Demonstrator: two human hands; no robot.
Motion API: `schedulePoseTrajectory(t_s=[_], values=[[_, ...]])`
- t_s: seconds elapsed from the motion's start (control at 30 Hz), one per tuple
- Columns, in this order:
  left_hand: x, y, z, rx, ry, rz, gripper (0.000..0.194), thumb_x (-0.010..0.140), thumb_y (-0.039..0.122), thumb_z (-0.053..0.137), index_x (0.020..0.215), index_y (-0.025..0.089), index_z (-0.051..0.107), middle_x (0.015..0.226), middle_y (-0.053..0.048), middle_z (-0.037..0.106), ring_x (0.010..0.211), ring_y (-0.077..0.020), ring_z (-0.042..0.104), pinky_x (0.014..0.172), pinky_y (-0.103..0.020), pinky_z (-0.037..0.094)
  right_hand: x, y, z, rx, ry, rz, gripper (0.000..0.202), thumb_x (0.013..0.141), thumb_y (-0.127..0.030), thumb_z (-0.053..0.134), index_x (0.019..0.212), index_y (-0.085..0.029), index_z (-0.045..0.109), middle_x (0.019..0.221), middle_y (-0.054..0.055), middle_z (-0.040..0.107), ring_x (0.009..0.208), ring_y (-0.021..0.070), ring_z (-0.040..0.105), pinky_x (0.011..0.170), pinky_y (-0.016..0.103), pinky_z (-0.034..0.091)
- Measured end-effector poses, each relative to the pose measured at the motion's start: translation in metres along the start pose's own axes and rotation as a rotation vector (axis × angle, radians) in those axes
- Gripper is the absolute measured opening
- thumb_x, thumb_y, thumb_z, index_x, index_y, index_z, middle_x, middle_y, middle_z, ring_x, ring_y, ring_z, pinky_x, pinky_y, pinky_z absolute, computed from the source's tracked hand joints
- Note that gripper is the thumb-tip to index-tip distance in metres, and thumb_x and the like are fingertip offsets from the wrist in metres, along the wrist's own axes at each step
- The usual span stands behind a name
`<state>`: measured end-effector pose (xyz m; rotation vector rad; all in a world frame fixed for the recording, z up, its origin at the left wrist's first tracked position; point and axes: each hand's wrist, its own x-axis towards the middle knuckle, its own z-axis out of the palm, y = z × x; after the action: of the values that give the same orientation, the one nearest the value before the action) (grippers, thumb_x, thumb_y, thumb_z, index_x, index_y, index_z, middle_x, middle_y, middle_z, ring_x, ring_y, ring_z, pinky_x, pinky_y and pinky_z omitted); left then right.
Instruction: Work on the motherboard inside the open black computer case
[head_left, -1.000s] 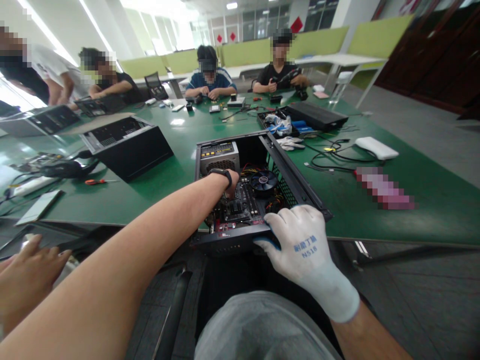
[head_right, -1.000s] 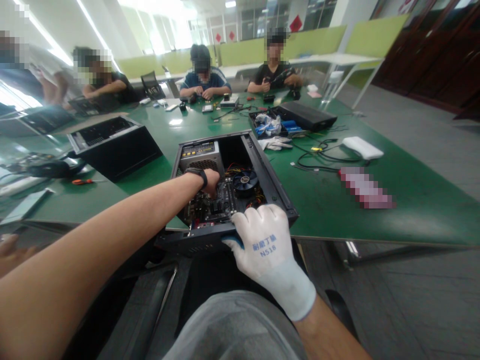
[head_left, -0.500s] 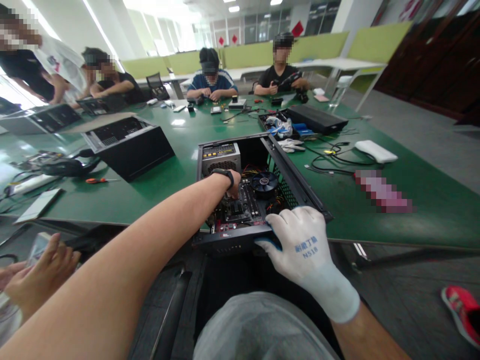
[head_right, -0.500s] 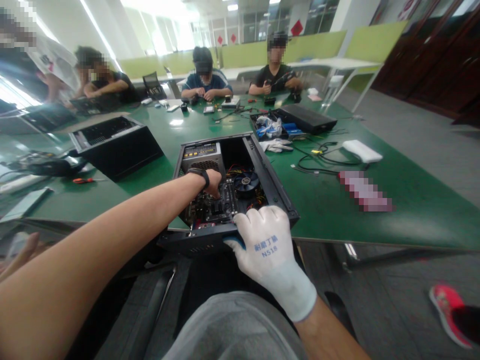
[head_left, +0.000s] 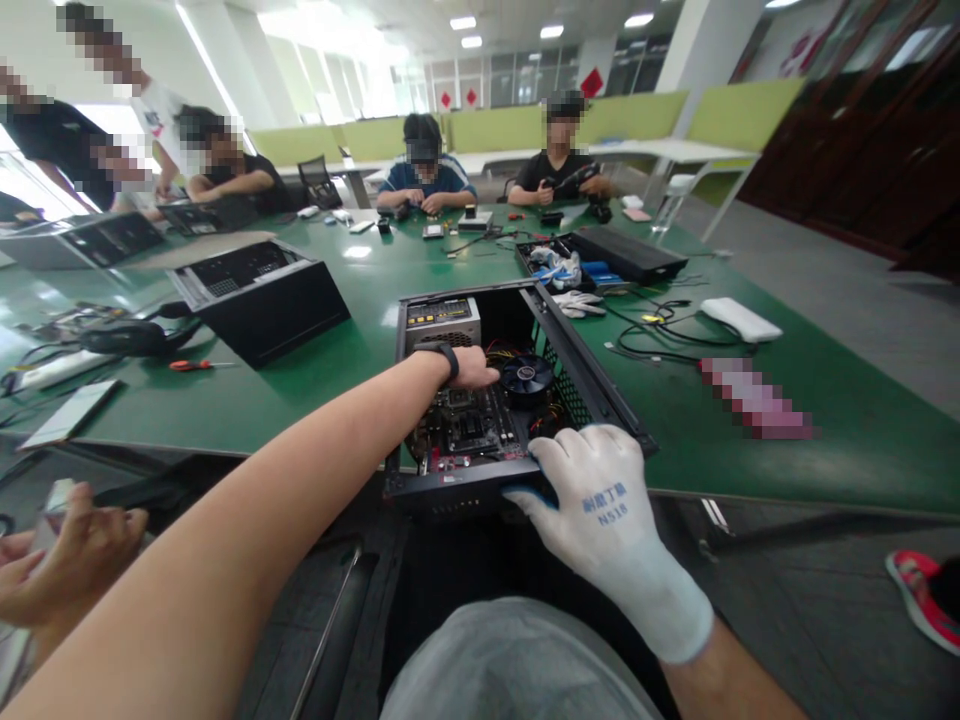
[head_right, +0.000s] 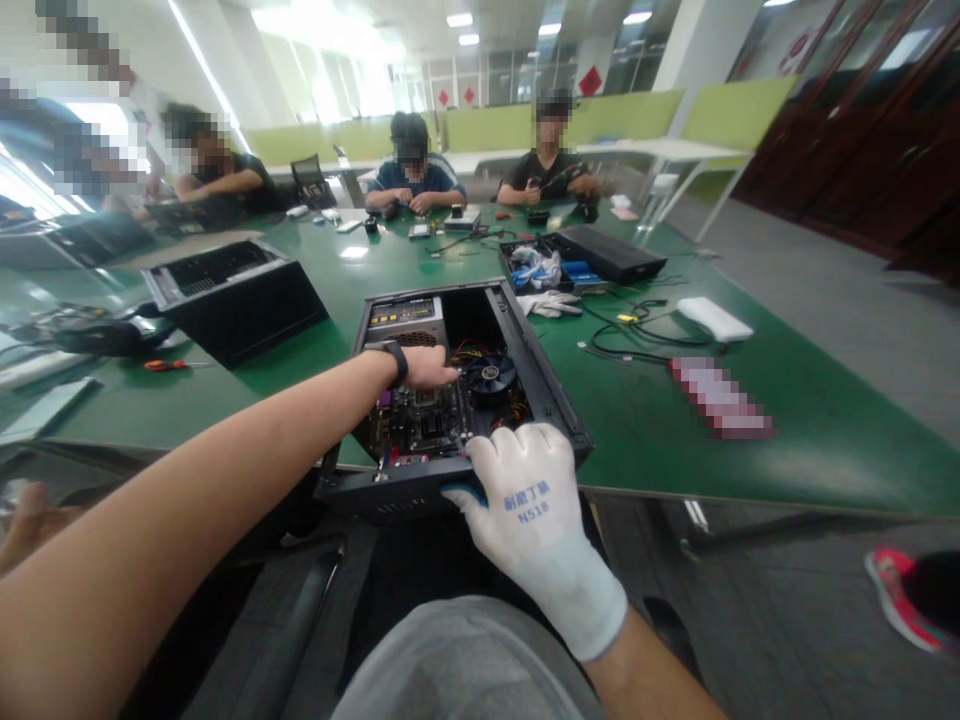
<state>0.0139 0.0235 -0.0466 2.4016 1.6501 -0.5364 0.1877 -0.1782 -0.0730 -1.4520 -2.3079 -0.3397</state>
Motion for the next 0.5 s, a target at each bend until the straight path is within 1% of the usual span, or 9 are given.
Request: schedulePoseTrajectory(t_s=[0.03,0.1,0.17,0.23,0.27,0.33,0.4,0.5], values=[[-0.002,0.000,-0.003,-0.046,0.020,-0.016,0.063,0.097,0.049,0.037,0.137,0.006,0.061,0.138,-0.020,0.064,0.122,-0.0251,0.064,0.094,-0.025,0.050,0.000,0.000,0.000,-0.001,0.001,0.002,0.038,0.084,-0.058,0.069,0.098,-0.022,0.067,0.084,0.005,0.062,0.083,0.0260,0.050,0.083,0.041,0.027],[-0.005,-0.001,-0.009,-0.122,0.081,-0.034,0.064,0.098,0.047,0.032,0.136,0.005,0.059,0.137,-0.021,0.064,0.119,-0.0251,0.066,0.091,-0.027,0.051,0.001,0.001,0.001,-0.001,-0.002,0.010,0.038,0.083,-0.058,0.070,0.096,-0.022,0.066,0.083,0.005,0.062,0.083,0.0260,0.051,0.082,0.041,0.027],[-0.009,-0.004,-0.016,-0.159,0.151,0.001,0.062,0.096,0.049,0.033,0.127,0.007,0.065,0.127,-0.020,0.070,0.110,-0.0265,0.069,0.087,-0.029,0.051,0.006,0.002,0.003,0.000,-0.003,0.024,0.037,0.083,-0.058,0.071,0.094,-0.023,0.065,0.083,0.005,0.062,0.084,0.0262,0.051,0.082,0.041,0.027],[-0.012,-0.010,-0.023,-0.179,0.242,0.040,0.054,0.095,0.047,0.035,0.110,0.010,0.072,0.115,-0.017,0.074,0.102,-0.0266,0.070,0.084,-0.030,0.051,0.016,0.004,0.007,-0.003,-0.001,0.030,0.038,0.084,-0.059,0.070,0.095,-0.023,0.064,0.085,0.005,0.062,0.085,0.0264,0.052,0.082,0.041,0.027],[-0.015,-0.013,-0.027,-0.186,0.299,0.050,0.049,0.095,0.044,0.036,0.103,0.012,0.073,0.111,-0.016,0.075,0.099,-0.0261,0.070,0.083,-0.030,0.051,0.023,0.006,0.009,-0.011,-0.001,0.032,0.039,0.084,-0.060,0.069,0.095,-0.023,0.064,0.086,0.005,0.063,0.086,0.0264,0.052,0.082,0.041,0.027],[-0.022,-0.021,-0.033,-0.208,0.423,0.037,0.043,0.095,0.037,0.037,0.095,0.014,0.073,0.105,-0.014,0.075,0.097,-0.0249,0.069,0.083,-0.029,0.049,0.042,0.011,0.016,-0.040,-0.014,0.029,0.041,0.085,-0.062,0.066,0.094,-0.022,0.063,0.088,0.006,0.064,0.088,0.0266,0.053,0.082,0.041,0.026],[-0.030,-0.027,-0.038,-0.249,0.539,-0.009,0.039,0.096,0.033,0.037,0.091,0.015,0.071,0.102,-0.013,0.075,0.095,-0.0240,0.068,0.082,-0.029,0.048,0.064,0.018,0.026,-0.079,-0.039,0.028,0.044,0.087,-0.064,0.062,0.094,-0.021,0.062,0.090,0.008,0.065,0.090,0.0271,0.053,0.081,0.040,0.026],[-0.043,-0.036,-0.043,-0.337,0.679,-0.092,0.035,0.096,0.029,0.037,0.085,0.016,0.068,0.097,-0.012,0.074,0.092,-0.0233,0.066,0.082,-0.031,0.047,0.104,0.030,0.043,-0.113,-0.063,0.034,0.047,0.089,-0.065,0.058,0.099,-0.020,0.063,0.095,0.011,0.067,0.094,0.0282,0.054,0.081,0.040,0.027]])
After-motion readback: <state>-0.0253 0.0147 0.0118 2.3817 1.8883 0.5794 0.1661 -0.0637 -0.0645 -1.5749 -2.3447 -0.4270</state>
